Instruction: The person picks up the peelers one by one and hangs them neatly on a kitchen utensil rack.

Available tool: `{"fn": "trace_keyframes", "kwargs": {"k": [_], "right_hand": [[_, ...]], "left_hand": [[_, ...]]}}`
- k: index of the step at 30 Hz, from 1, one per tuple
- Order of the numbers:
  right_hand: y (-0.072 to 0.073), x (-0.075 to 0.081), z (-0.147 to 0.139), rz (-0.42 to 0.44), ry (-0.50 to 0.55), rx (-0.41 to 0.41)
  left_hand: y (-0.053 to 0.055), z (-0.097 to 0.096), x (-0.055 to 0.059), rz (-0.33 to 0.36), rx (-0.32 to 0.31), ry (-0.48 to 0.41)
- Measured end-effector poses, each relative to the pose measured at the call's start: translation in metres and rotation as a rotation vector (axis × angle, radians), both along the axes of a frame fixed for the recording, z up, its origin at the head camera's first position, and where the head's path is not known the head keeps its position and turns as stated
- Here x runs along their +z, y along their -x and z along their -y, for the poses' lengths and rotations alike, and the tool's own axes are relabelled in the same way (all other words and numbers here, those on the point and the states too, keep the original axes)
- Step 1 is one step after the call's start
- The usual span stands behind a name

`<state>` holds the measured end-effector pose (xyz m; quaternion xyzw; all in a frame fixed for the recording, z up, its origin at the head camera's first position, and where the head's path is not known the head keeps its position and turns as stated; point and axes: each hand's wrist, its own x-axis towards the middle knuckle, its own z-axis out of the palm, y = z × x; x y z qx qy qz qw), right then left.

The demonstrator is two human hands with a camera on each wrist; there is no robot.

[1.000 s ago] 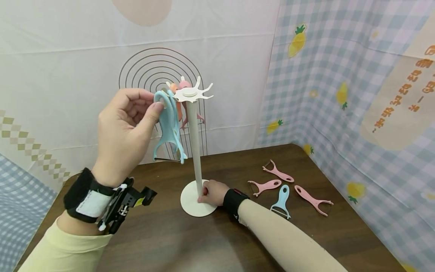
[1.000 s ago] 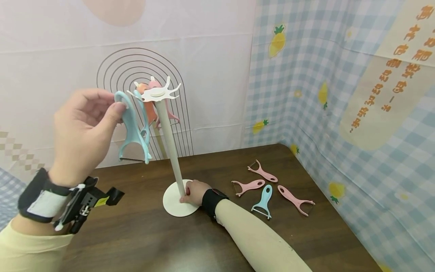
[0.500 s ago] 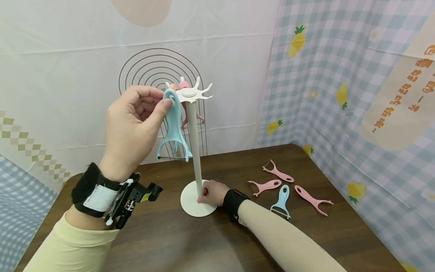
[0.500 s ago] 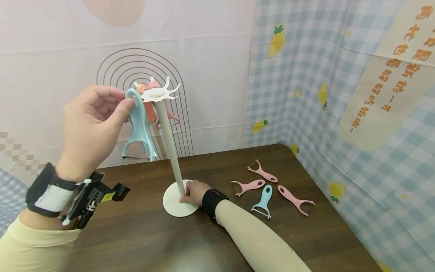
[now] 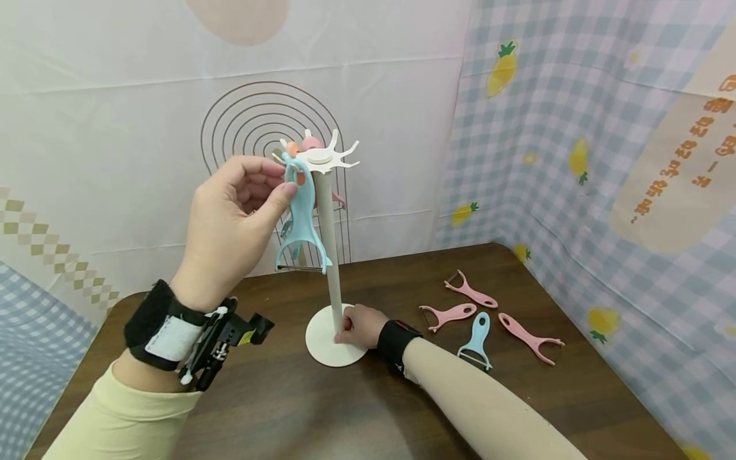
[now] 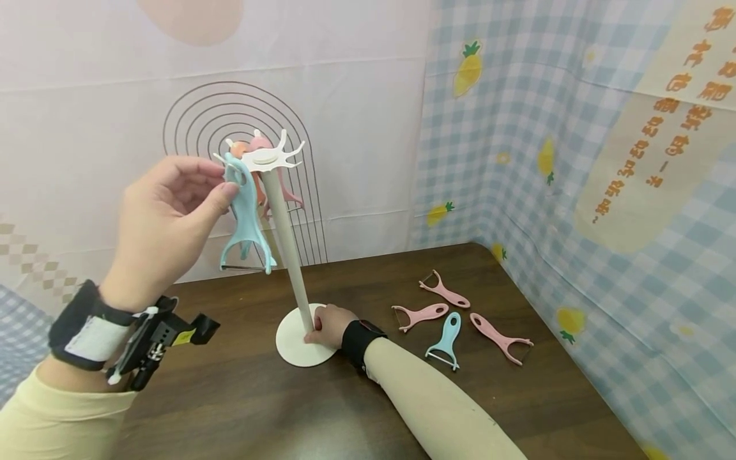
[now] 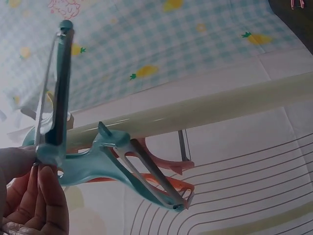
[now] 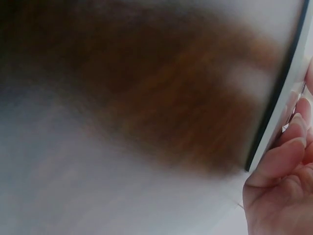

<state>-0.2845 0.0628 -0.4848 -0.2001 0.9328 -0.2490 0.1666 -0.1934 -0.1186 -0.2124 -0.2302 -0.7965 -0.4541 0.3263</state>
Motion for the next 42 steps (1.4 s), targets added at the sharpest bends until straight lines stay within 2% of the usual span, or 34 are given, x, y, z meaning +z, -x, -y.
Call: {"fn": "trace_keyframes", "kwargs": {"k": [3,11,15,19,23,27,31,35,39,42], "right_hand": [[-0.002,0.003,0.000,0.006,-0.002,-0.005],[-0.005,0.004,-0.001,-0.012,0.001,0.011],[-0.004,0.000,0.000,-0.032,0.004,0.028],[0.000,-0.006,-0.001,-0.048,0.020,0.038],[0.002,-0.010,-0.002,-0.088,0.031,0.051],[-0.006,-0.004,-0.006,-0.120,0.039,0.078],[-0.018,0.014,-0.020,-0.139,0.022,0.117],[-0.023,0.034,-0.042,-0.199,-0.076,0.156],[-0.022,0.054,-0.075,-0.286,-0.165,0.157],[-0.021,0.066,-0.104,-0.297,-0.198,0.130]], "left_hand": [[-0.001,0.000,0.000,0.002,-0.004,0.004],[-0.002,0.010,-0.005,0.008,0.031,0.032],[-0.004,0.021,-0.012,0.018,0.067,0.033],[-0.004,0.032,-0.024,0.049,0.088,0.032],[-0.002,0.042,-0.040,0.089,0.113,0.047],[0.002,0.054,-0.059,0.138,0.140,0.073],[0.010,0.060,-0.079,0.179,0.131,0.089],[0.017,0.062,-0.101,0.242,0.103,0.113],[0.023,0.058,-0.129,0.332,0.068,0.144],[0.025,0.053,-0.152,0.402,0.040,0.148]]}}
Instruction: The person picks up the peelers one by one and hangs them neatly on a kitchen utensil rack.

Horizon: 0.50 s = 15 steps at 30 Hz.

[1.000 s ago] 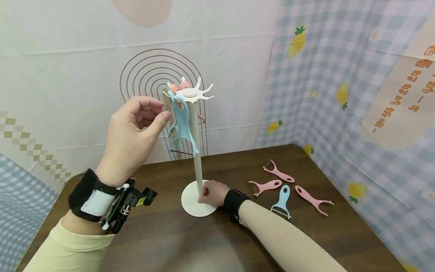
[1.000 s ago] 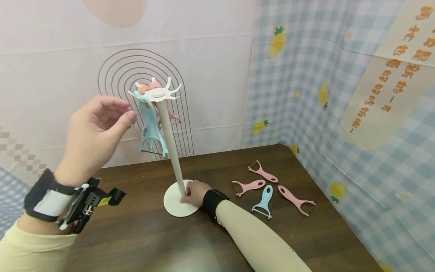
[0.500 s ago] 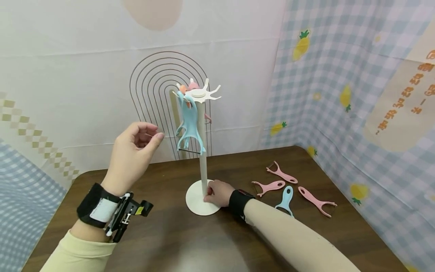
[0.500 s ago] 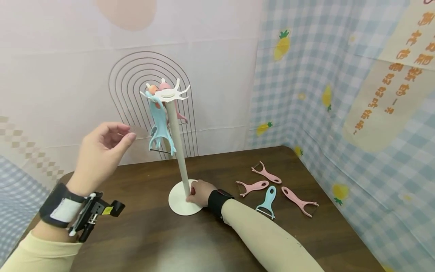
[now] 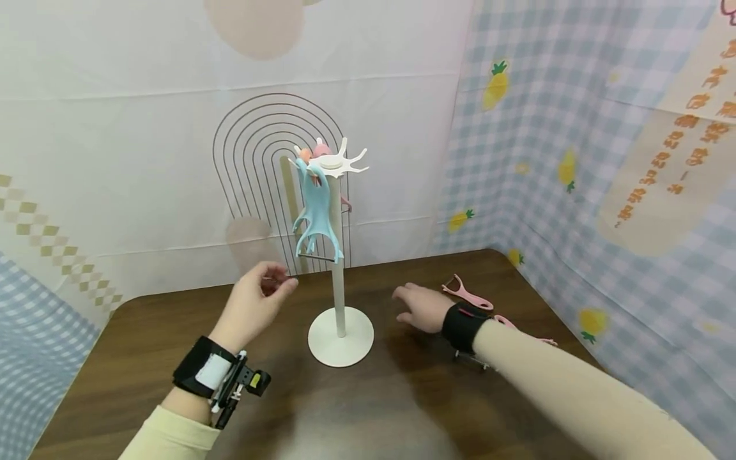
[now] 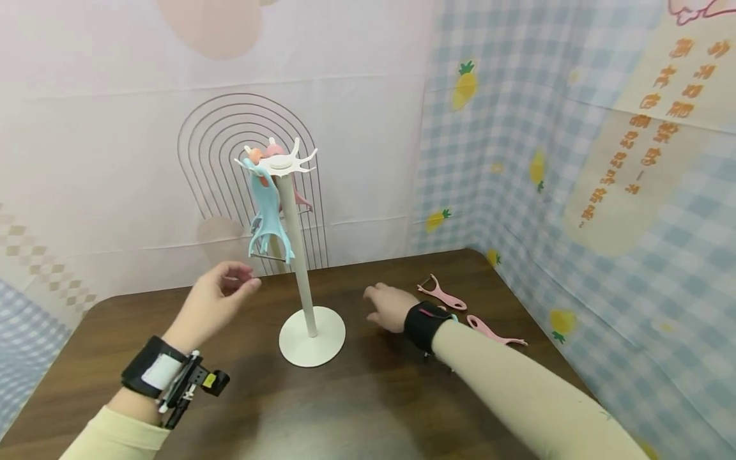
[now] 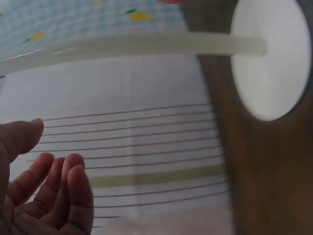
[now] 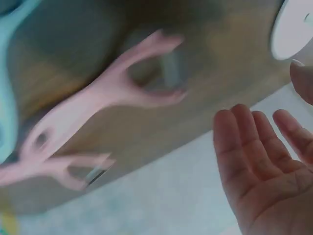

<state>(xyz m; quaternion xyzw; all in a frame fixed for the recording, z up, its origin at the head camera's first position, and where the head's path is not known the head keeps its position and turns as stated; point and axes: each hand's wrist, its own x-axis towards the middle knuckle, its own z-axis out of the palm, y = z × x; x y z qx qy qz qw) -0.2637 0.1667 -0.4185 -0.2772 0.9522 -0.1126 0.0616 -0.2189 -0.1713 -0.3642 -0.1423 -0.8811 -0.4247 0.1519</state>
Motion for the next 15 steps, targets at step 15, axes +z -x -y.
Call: {"fn": "trace_keyframes", "kwargs": {"k": [15], "right_hand": [[-0.004,-0.005,-0.085,0.024,-0.209,-0.173]], "left_hand": [[0.015,-0.060,-0.087,0.318,-0.129,-0.003]]}}
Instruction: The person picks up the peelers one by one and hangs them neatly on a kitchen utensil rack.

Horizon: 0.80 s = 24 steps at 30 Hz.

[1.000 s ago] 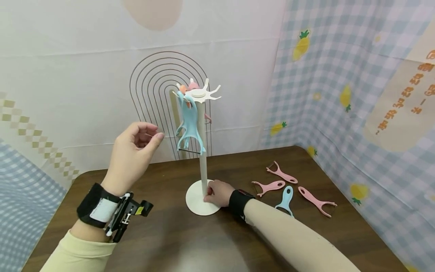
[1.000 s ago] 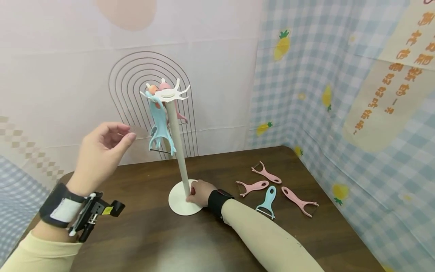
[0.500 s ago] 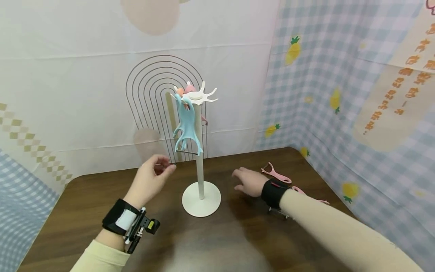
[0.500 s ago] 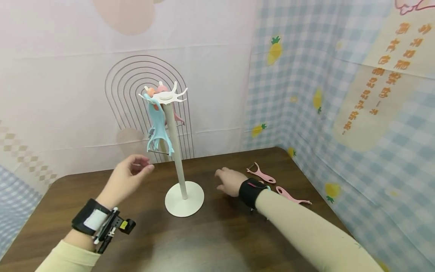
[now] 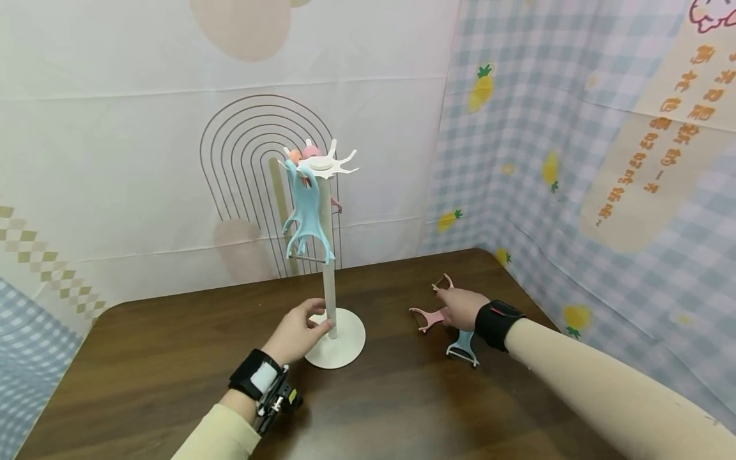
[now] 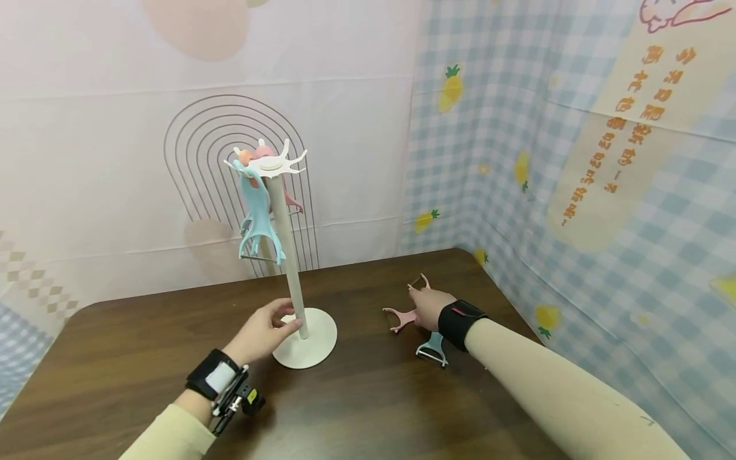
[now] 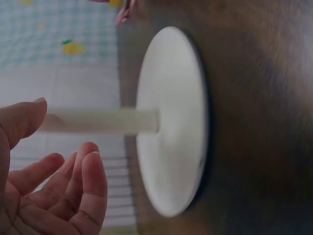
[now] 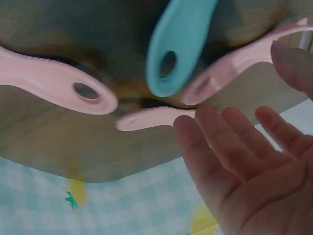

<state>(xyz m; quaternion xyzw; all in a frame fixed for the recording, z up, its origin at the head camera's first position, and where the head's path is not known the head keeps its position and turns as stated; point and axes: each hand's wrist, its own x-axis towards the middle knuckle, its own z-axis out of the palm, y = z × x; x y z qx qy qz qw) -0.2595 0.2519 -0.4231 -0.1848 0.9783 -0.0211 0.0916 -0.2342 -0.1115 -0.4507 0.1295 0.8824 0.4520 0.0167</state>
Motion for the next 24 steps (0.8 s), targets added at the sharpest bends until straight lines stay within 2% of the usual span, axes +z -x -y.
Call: {"fn": "trace_keyframes", "kwargs": {"k": [5,10,14,20,24], "right_hand": [[-0.009,-0.002,-0.003,-0.010,0.006,-0.031],[-0.010,-0.010,-0.006,-0.027,-0.032,-0.035],[-0.013,-0.006,-0.006,-0.018,-0.051,-0.064],[-0.019,0.002,-0.006,0.029,-0.073,-0.124],[-0.014,-0.006,-0.009,0.024,-0.089,-0.122]], "left_hand": [[0.002,-0.013,-0.013,0.039,-0.049,0.013],[0.005,-0.020,-0.025,0.087,-0.075,-0.051],[0.008,-0.022,-0.034,0.119,-0.114,-0.070],[0.012,-0.023,-0.038,0.139,-0.154,-0.057],[0.014,-0.024,-0.037,0.140,-0.165,-0.056]]}}
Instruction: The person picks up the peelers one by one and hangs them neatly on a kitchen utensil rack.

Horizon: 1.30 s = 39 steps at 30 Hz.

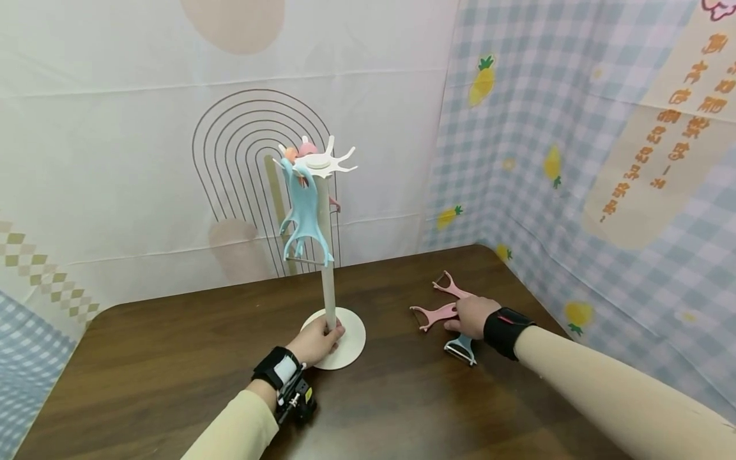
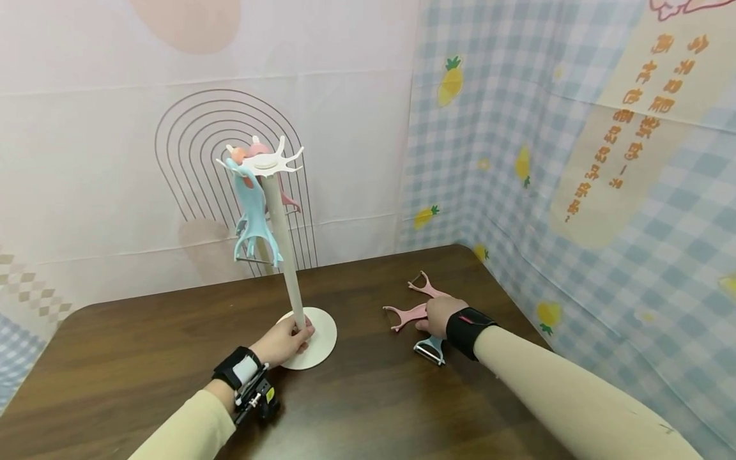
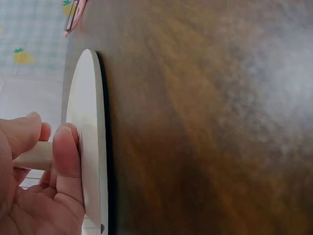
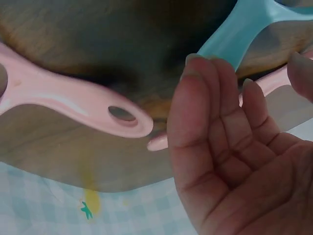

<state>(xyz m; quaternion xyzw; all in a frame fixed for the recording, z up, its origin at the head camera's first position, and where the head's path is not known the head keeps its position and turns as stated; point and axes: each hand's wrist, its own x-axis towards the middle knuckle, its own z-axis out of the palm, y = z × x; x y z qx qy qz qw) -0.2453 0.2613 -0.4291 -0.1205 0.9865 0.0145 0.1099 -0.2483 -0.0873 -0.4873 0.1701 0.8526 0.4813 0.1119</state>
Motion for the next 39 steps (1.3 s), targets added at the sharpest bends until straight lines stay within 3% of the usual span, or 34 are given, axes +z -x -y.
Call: {"fn": "trace_keyframes", "kwargs": {"k": [9,16,25,34,39], "right_hand": [[0.004,-0.020,0.003,-0.014,0.016,0.007],[-0.003,-0.017,0.008,-0.017,0.037,0.025],[-0.017,-0.015,0.009,-0.099,0.091,0.167],[-0.024,-0.015,0.014,-0.098,0.016,0.031],[-0.029,-0.017,0.016,-0.125,0.008,0.031]], "left_hand": [[-0.001,0.001,0.000,-0.010,0.005,0.017],[-0.001,0.002,-0.001,0.001,0.007,0.014],[0.000,-0.001,-0.003,-0.003,0.001,-0.004],[0.002,0.000,-0.006,0.002,0.006,-0.003],[0.003,0.000,-0.009,-0.008,-0.002,-0.013]]}}
